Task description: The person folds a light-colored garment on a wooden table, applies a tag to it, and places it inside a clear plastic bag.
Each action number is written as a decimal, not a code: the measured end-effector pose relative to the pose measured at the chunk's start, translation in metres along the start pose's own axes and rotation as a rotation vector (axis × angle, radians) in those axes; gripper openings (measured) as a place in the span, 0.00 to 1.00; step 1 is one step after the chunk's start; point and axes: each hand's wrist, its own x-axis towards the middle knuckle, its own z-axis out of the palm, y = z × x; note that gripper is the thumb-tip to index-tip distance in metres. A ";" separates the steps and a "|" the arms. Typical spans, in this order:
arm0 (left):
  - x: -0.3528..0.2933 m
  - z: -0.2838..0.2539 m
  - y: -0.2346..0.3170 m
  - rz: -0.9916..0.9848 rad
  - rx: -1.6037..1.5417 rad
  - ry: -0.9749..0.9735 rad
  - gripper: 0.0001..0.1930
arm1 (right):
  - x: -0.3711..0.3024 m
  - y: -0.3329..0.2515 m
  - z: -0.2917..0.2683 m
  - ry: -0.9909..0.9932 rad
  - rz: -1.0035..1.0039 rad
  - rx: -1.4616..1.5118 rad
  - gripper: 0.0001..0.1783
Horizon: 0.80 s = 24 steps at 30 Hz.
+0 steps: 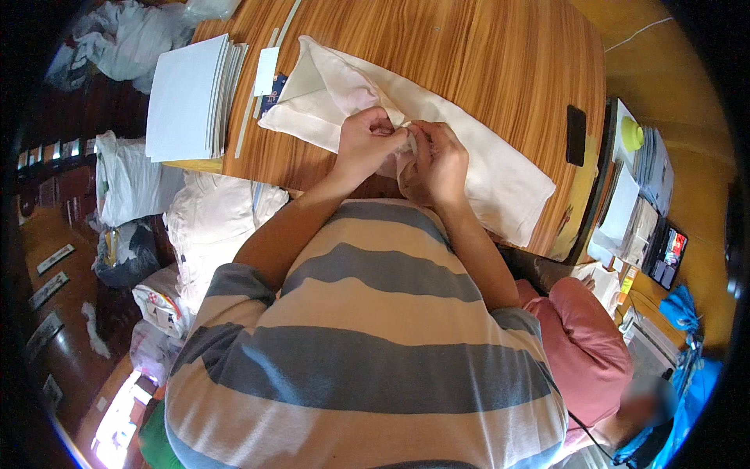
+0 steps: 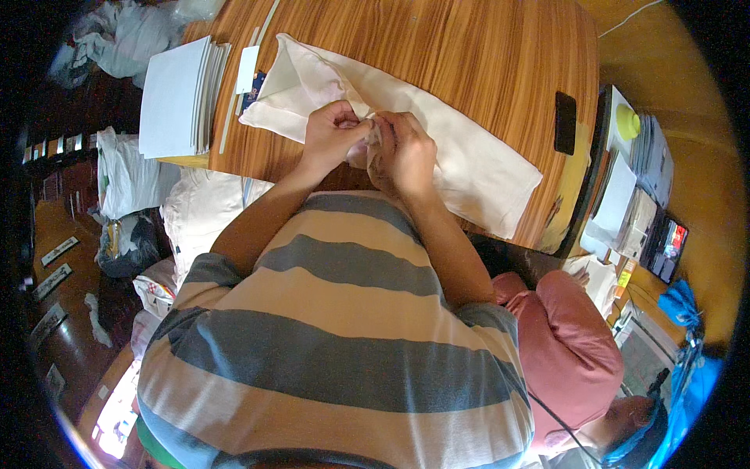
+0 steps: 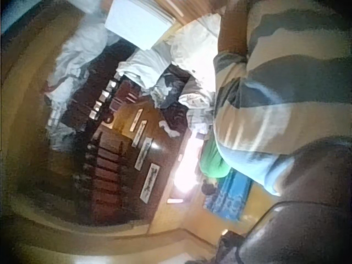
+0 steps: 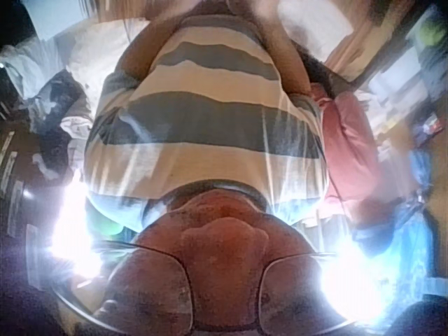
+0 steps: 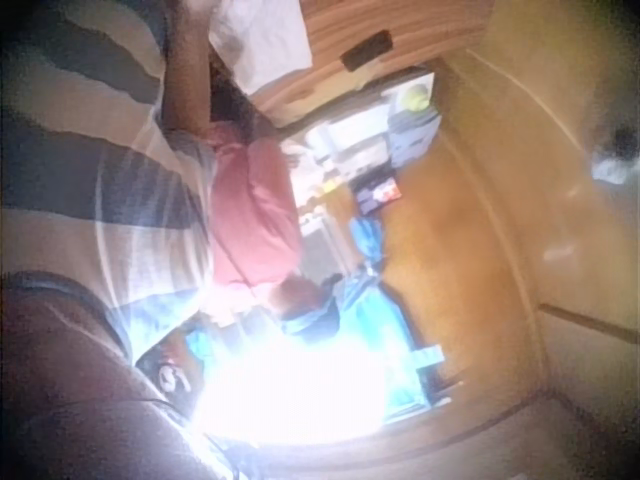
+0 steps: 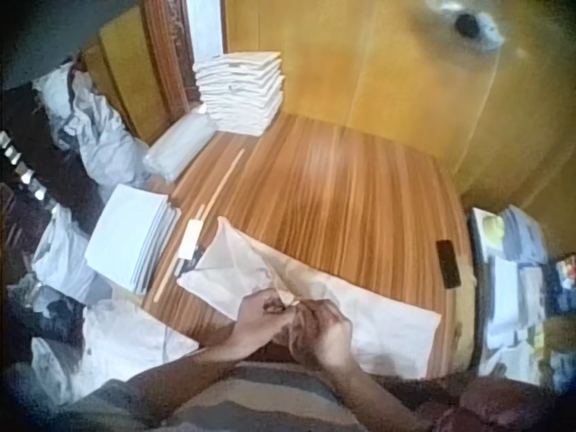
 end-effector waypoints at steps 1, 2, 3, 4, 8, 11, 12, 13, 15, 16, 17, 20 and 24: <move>0.000 -0.001 0.001 -0.001 0.033 0.006 0.08 | 0.002 -0.005 -0.004 -0.010 -0.053 -0.020 0.07; -0.001 -0.001 0.001 -0.003 0.065 0.013 0.08 | 0.005 -0.010 -0.008 -0.019 -0.105 -0.040 0.06; -0.002 0.000 0.001 0.005 0.027 0.020 0.08 | 0.006 -0.012 -0.010 -0.028 -0.158 -0.060 0.06; -0.004 0.001 0.001 0.013 -0.011 0.025 0.08 | 0.006 -0.011 -0.010 -0.043 -0.116 -0.035 0.06; -0.008 -0.001 0.004 0.001 0.023 0.046 0.07 | 0.007 0.002 -0.003 -0.081 0.072 0.094 0.07; -0.007 0.001 0.000 0.007 -0.045 0.068 0.08 | 0.008 0.012 0.003 -0.097 0.194 0.187 0.07; -0.007 0.001 0.000 0.003 -0.052 0.078 0.08 | 0.008 0.014 0.004 -0.103 0.230 0.213 0.07; -0.007 0.001 0.001 -0.002 -0.060 0.086 0.09 | 0.007 0.012 0.004 -0.084 0.215 0.201 0.07; -0.007 0.002 0.001 0.003 -0.067 0.108 0.08 | 0.003 0.005 0.005 -0.045 0.184 0.178 0.07; -0.008 0.005 0.000 0.013 -0.072 0.126 0.08 | 0.003 0.001 0.002 -0.054 0.124 0.115 0.07; -0.009 0.007 0.000 0.023 -0.076 0.143 0.08 | 0.004 -0.004 -0.001 -0.064 0.062 0.052 0.07; -0.015 0.007 0.013 -0.012 0.114 0.128 0.07 | 0.009 -0.015 -0.008 -0.084 -0.093 -0.078 0.07; -0.015 0.006 0.008 0.043 0.135 0.118 0.07 | 0.008 -0.004 -0.001 -0.101 0.028 -0.061 0.07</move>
